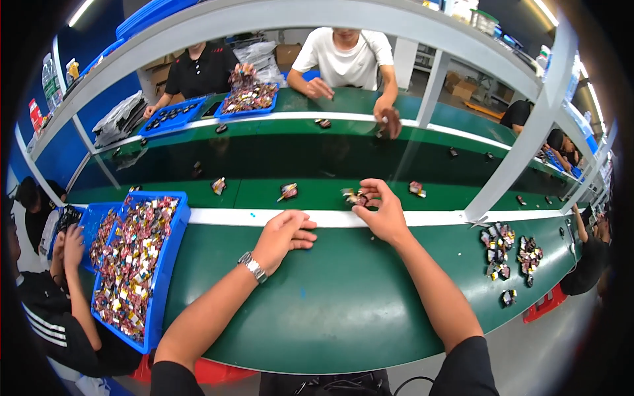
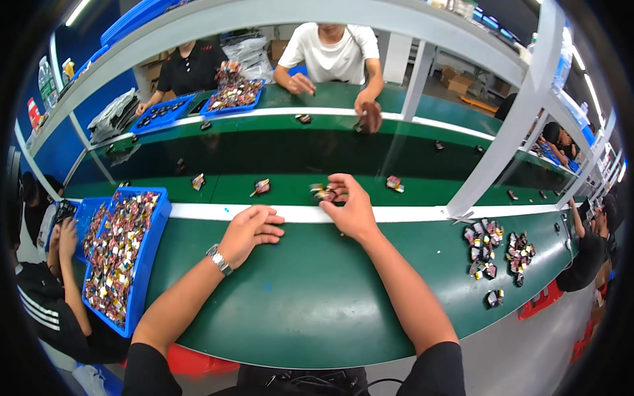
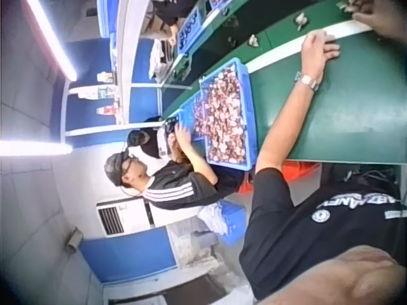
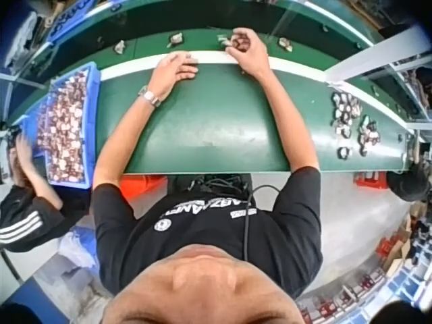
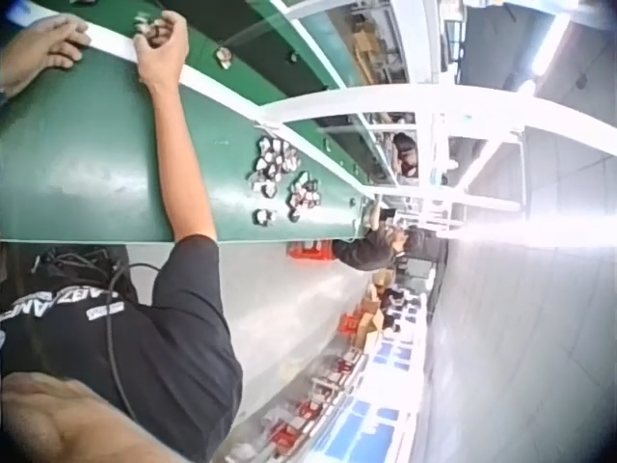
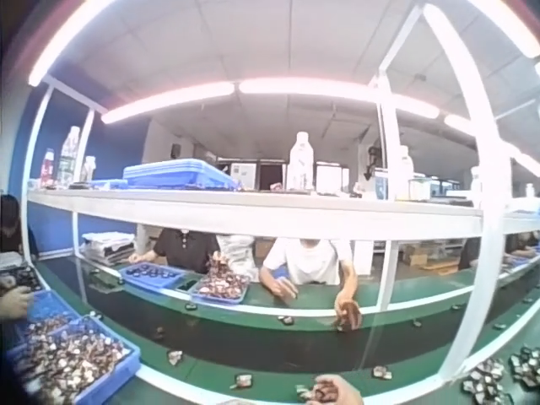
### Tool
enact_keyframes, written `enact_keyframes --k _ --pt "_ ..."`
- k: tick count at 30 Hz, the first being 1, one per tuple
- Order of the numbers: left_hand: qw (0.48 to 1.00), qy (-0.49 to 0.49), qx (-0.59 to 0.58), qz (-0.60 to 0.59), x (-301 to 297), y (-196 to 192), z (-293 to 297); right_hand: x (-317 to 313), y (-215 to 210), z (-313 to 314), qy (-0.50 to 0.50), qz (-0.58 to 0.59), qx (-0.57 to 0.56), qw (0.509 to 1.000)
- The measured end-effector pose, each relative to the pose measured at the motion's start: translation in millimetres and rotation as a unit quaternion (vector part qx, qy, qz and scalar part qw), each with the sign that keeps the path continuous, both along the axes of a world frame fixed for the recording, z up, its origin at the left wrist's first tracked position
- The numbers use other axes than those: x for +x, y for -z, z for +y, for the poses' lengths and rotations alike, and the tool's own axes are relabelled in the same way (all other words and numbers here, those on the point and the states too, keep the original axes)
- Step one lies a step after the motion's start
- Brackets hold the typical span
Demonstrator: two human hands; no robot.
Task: Assemble small plastic components and toy cars on a factory assembly line.
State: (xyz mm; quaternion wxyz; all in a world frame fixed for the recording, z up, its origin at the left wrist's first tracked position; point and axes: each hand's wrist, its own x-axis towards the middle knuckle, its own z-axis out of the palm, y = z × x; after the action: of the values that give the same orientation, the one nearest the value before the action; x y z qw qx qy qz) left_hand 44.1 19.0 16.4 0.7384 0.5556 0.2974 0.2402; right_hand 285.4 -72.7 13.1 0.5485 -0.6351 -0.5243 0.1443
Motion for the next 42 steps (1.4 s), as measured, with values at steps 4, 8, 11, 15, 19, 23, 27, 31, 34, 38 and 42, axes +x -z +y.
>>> enact_keyframes --k 4,8,11,15,19,23,27,31,34,38,42 --pt "0.990 0.129 -0.022 -0.051 -7 7 8 -57 -4 -21 -0.177 -0.034 0.053 0.982" --pt "0.979 0.200 0.013 -0.031 -7 8 10 -65 -14 -28 -0.211 -0.194 0.080 0.955" --pt "0.988 0.143 -0.013 -0.059 -5 9 8 -68 -12 -27 -0.164 -0.200 0.079 0.963" --pt "0.991 0.105 -0.029 -0.078 -5 3 -1 -76 -2 -25 -0.073 -0.208 0.077 0.972" --pt "0.991 0.115 -0.031 -0.067 -8 6 1 -84 1 -24 -0.024 -0.254 0.081 0.964" --pt "0.987 0.138 -0.054 -0.058 -7 2 -2 -84 2 -23 -0.012 -0.272 0.080 0.959" --pt "0.989 0.139 -0.009 -0.042 -5 2 -6 -84 -3 -24 -0.053 -0.232 0.061 0.969" --pt "0.990 0.136 -0.005 -0.045 -5 9 -3 -84 -8 -28 -0.076 -0.242 0.047 0.966" --pt "0.990 0.130 -0.007 -0.057 -5 6 -6 -83 -6 -28 -0.063 -0.248 0.051 0.965" --pt "0.992 0.111 -0.006 -0.062 -6 6 -7 -80 -2 -26 -0.074 -0.263 0.067 0.960" --pt "0.984 0.139 -0.051 -0.097 -10 9 0 -83 -3 -28 -0.077 -0.182 0.059 0.978"
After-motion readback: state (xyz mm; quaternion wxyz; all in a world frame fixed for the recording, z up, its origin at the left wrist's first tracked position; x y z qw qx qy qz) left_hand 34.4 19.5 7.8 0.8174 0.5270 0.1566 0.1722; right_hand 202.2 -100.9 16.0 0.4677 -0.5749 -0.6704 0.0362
